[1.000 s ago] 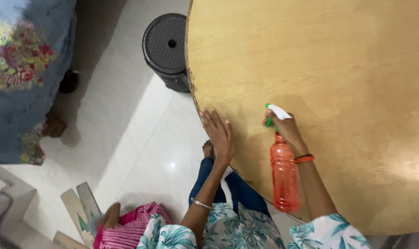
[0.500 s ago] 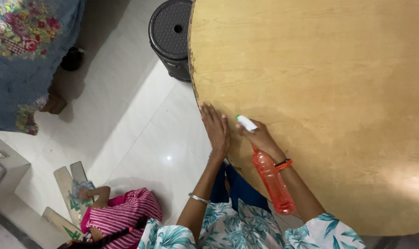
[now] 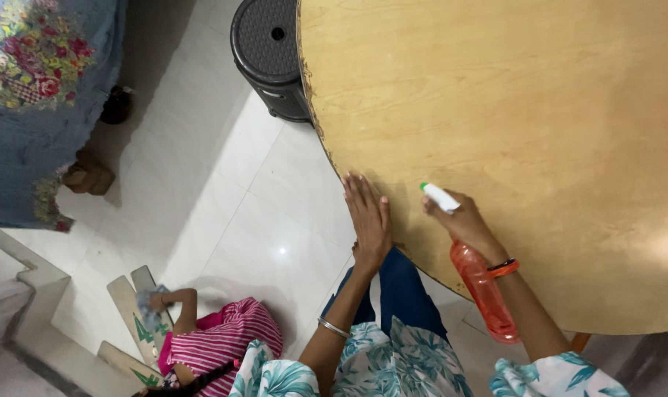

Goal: The person wipes a round wooden table with a cloth, then sprays liquid from a bottle onto the surface and continues wiping in circular motions. The person moves around the table to cover different areas.

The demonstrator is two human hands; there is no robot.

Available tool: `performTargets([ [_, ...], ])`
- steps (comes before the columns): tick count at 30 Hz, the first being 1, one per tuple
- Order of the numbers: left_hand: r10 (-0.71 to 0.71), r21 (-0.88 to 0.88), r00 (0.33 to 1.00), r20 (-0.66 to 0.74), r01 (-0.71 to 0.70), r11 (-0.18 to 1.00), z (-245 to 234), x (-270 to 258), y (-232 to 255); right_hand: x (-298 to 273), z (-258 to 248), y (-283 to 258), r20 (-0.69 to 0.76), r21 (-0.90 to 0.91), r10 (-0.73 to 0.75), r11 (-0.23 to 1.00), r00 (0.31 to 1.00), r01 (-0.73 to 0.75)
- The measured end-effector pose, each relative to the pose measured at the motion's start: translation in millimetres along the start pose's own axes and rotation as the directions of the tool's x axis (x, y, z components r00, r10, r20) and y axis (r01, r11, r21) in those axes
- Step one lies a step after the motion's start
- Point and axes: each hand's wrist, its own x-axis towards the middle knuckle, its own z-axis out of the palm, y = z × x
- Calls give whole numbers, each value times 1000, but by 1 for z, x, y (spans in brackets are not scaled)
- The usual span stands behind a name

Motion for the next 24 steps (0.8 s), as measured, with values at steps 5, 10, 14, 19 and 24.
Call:
performTargets([
  [5, 119, 113, 990, 74, -127, 985, 8, -22, 6, -40, 25, -7, -298, -495, 269, 777, 916, -389],
  [10, 206, 140, 967, 151, -227, 964, 21, -47, 10, -76, 22, -11, -315, -381, 146, 886, 938, -266],
  [14, 199, 179, 967, 160, -227, 957, 29, -59, 15, -90, 16, -11, -220, -403, 222, 866, 950, -296],
  [19, 244, 173, 957, 158, -270, 947, 44, -74, 33, -117, -2, 10, -320, -389, 197, 864, 926, -319],
  [24, 243, 125, 947, 209, -272, 954, 65, -92, 62, -155, -33, 52, -407, -125, 235, 943, 883, -308],
])
